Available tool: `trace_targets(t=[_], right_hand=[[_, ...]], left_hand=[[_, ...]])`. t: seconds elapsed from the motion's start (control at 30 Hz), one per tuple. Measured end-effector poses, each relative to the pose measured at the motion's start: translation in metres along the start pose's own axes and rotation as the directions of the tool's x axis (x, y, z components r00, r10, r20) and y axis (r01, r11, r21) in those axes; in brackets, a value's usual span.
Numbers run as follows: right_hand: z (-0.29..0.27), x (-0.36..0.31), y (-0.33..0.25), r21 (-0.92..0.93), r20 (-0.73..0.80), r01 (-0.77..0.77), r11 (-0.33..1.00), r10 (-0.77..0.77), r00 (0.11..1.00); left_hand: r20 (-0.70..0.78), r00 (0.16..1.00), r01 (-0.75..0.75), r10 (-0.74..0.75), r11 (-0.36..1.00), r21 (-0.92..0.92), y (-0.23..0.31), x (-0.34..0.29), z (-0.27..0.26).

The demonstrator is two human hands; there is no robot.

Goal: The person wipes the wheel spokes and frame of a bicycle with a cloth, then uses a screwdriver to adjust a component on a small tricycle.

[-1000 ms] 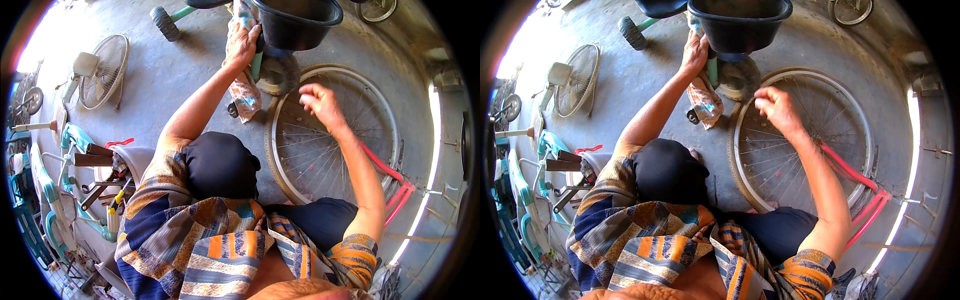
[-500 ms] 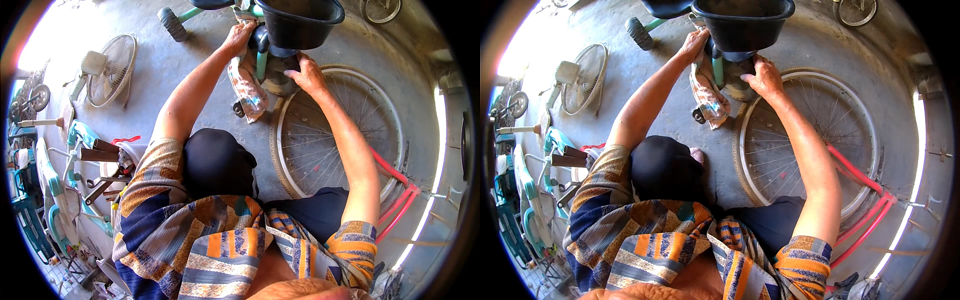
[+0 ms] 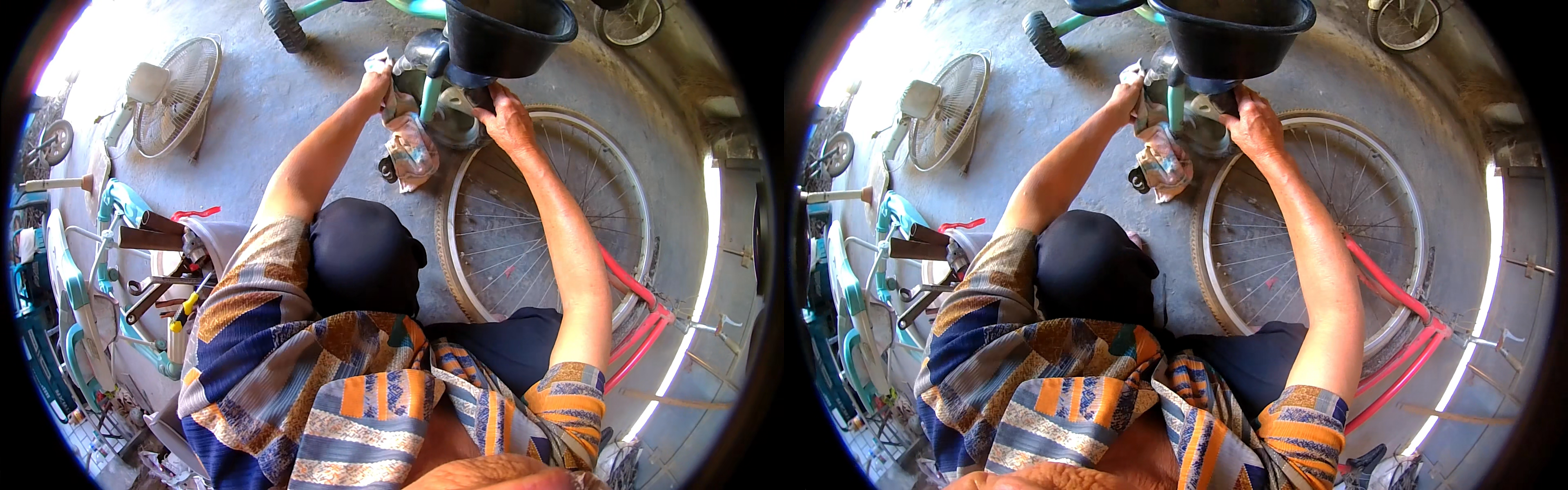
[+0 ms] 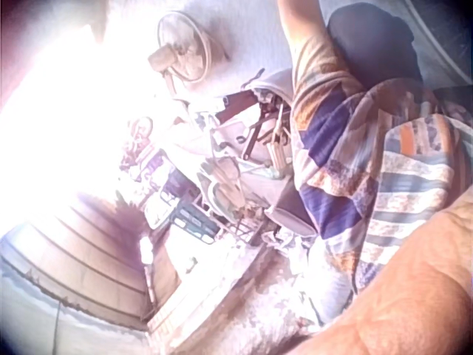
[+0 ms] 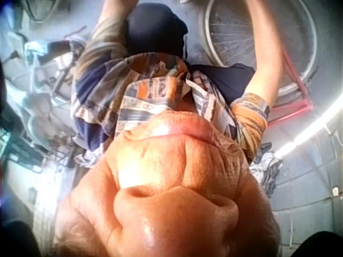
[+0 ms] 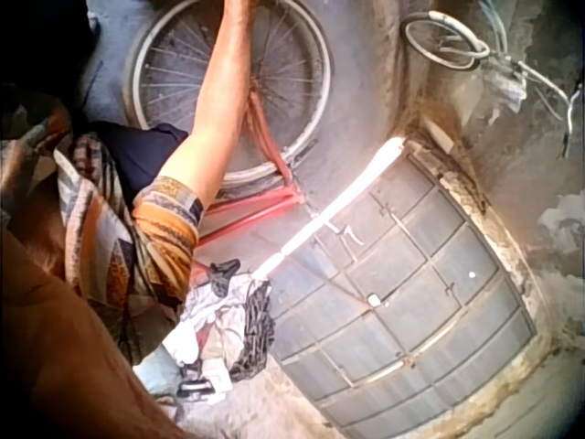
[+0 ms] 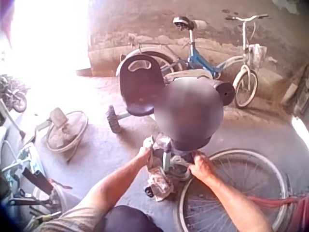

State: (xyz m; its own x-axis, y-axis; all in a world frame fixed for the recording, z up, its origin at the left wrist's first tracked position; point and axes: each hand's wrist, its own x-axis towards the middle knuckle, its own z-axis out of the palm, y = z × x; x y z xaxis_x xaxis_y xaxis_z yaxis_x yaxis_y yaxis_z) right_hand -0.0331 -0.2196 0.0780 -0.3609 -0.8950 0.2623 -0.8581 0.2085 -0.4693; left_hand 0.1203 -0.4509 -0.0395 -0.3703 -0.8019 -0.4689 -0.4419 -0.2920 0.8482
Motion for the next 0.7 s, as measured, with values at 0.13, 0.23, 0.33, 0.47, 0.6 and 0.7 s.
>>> trace_targets(t=[0.13,0.23,0.33,0.47,0.6,0.7], right_hand=[[0.000,-0.001,0.001,-0.007,0.008,-0.016,1.000,0.016,1.000],[0.001,0.000,0.004,-0.021,-0.014,0.024,0.999,-0.024,1.000],[0.001,0.001,0.008,-0.004,-0.007,0.047,0.999,-0.047,0.999],[-0.001,0.002,0.010,-0.004,0.024,0.030,1.000,-0.030,0.999],[-0.003,0.000,0.007,0.010,0.010,0.022,1.000,-0.022,1.000],[-0.005,-0.001,0.006,0.032,-0.001,0.023,0.999,-0.023,1.000]], left_hand=[[-0.105,0.984,-0.148,0.142,0.987,-0.059,-0.004,-0.015,-0.005],[-0.222,0.913,-0.365,0.343,0.928,-0.067,0.026,-0.025,-0.013],[-0.304,0.650,-0.731,0.696,0.682,-0.001,0.073,-0.044,-0.012],[0.033,0.776,-0.627,0.630,0.763,0.158,0.111,-0.058,-0.005],[0.149,0.496,-0.722,0.855,0.311,0.618,0.085,-0.046,0.004],[0.133,0.697,-0.587,0.705,0.454,0.670,0.053,-0.023,-0.004]])
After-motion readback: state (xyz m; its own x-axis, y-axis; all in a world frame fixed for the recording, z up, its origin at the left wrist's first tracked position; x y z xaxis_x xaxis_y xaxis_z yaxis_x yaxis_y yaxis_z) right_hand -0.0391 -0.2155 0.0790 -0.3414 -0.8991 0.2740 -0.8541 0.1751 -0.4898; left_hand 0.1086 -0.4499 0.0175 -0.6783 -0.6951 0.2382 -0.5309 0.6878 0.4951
